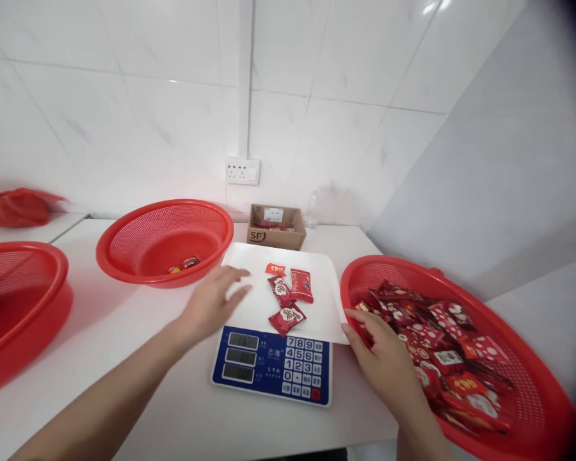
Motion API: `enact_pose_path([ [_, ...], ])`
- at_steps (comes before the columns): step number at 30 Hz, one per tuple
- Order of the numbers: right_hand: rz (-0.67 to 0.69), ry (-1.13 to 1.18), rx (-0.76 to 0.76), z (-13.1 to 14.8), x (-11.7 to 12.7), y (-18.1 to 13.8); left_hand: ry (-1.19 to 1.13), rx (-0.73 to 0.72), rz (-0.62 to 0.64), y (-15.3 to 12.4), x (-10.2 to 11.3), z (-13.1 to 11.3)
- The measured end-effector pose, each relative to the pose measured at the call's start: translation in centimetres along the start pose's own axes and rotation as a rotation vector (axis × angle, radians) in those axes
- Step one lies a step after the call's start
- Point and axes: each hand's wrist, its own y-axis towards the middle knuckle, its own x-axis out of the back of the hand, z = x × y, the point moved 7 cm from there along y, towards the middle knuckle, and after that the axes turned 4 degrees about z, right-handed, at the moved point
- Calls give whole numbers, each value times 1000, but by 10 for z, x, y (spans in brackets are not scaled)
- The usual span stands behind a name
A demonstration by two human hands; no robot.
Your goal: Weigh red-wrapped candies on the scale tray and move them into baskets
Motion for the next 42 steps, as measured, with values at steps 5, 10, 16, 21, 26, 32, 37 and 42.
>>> enact_pose_path([
  [5, 6, -14, 1, 3, 1, 0, 52, -409, 358, -20, -66, -71],
  [10, 13, -20, -3, 3, 1, -1, 127, -426, 390, -24, -85, -68],
  [16, 7, -19, -11, 0, -1, 0, 4, -409, 324, -26, -71, -58],
  [21, 9, -7, -17, -3, -1, 0, 14, -231, 75, -20, -33, -21],
  [26, 16, -9, -17, -2, -2, 0, 247, 135, -183, -9, 33, 35],
  [32, 5, -27, 2, -1, -2, 1, 433, 478, -106, 2, 71, 95],
  [37, 10, -29, 8, 0, -2, 0, 413, 493, -29, 3, 67, 122],
  [42, 4, -54, -3, 0, -3, 0, 327, 303, -15, 7, 47, 95],
])
